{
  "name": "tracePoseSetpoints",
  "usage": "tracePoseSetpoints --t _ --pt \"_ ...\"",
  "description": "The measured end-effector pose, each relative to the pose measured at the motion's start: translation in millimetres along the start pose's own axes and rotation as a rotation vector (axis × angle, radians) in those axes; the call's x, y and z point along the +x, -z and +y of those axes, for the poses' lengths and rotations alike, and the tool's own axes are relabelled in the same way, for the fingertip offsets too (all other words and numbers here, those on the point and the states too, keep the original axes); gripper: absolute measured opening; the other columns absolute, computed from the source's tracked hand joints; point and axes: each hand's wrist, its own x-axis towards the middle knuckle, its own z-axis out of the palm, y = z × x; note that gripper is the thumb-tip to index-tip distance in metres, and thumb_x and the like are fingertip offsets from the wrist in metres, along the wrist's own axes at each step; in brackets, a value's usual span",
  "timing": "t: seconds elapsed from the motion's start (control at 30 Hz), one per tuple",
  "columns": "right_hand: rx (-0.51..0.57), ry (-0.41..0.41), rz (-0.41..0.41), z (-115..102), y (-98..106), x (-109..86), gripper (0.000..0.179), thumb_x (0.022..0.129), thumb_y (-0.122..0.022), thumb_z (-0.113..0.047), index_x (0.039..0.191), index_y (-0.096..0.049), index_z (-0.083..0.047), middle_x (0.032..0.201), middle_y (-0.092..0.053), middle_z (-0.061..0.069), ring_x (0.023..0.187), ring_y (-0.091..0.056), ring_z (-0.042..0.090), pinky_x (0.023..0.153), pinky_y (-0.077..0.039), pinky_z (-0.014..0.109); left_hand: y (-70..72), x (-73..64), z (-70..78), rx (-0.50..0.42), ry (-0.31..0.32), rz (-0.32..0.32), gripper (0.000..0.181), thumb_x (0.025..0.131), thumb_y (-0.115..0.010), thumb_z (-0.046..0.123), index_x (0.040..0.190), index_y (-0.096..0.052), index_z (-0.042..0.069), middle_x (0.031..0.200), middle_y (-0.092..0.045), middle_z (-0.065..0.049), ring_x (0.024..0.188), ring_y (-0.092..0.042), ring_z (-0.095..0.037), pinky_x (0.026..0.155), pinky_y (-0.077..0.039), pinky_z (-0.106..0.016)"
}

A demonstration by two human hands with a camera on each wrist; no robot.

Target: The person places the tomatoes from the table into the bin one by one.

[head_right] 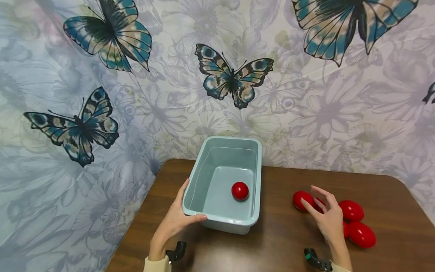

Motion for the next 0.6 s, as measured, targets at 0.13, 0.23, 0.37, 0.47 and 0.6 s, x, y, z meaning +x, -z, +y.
tracePoseSetpoints --t 0.13,0.23,0.37,0.47,0.6 --pt "-0.233 0.024 0.014 10 -4 1.1 0.056 0.089 -0.081 0.001 0.141 -0.06 0.0 0.127 -0.052 -0.022 0.115 -0.048 -0.009 0.093 -0.039 0.0 -0.3 0.3 -1.0 0.007 -0.004 -0.009 0.131 0.07 -0.1 0.025 0.169 -0.013 0.025 0.162 -0.04 -0.015 0.133 -0.052 -0.04 0.106 -0.046 -0.055" --pt "-0.357 0.024 0.002 18 -9 1.8 0.056 0.089 -0.084 -0.008 0.14 -0.062 -0.001 0.129 -0.05 -0.011 0.117 -0.045 -0.001 0.092 -0.034 -0.002 -0.2 -1.3 -2.4 0.012 -0.006 -0.014 0.132 0.07 -0.1 0.024 0.169 -0.013 0.024 0.161 -0.041 -0.015 0.132 -0.052 -0.04 0.105 -0.047 -0.054" --pt "-0.47 0.037 -0.032 30 -16 -2.1 0.056 0.085 -0.087 -0.008 0.135 -0.065 0.0 0.132 -0.054 0.018 0.12 -0.052 0.033 0.1 -0.054 0.041 -0.2 -4.5 -3.8 0.02 0.005 -0.012 0.132 0.069 -0.1 0.022 0.169 -0.014 0.022 0.16 -0.042 -0.015 0.13 -0.053 -0.04 0.103 -0.048 -0.053" --pt "-0.525 0.057 -0.037 39 -20 -3.2 0.055 0.081 -0.089 -0.003 0.131 -0.066 0.004 0.129 -0.055 0.03 0.115 -0.052 0.051 0.087 -0.047 0.072 -0.5 -4.8 -3.9 0.021 0.004 -0.009 0.131 0.07 -0.099 0.02 0.169 -0.014 0.021 0.16 -0.042 -0.015 0.13 -0.053 -0.039 0.102 -0.048 -0.052" --pt "-0.565 0.066 -0.032 45 -26 2.4 0.054 0.078 -0.09 -0.002 0.126 -0.067 0.007 0.127 -0.056 0.034 0.116 -0.05 0.054 0.092 -0.039 0.074 0.2 -2.3 -2.5 0.006 -0.01 0.001 0.131 0.07 -0.099 0.019 0.169 -0.014 0.02 0.16 -0.042 -0.016 0.13 -0.053 -0.039 0.102 -0.048 -0.052"
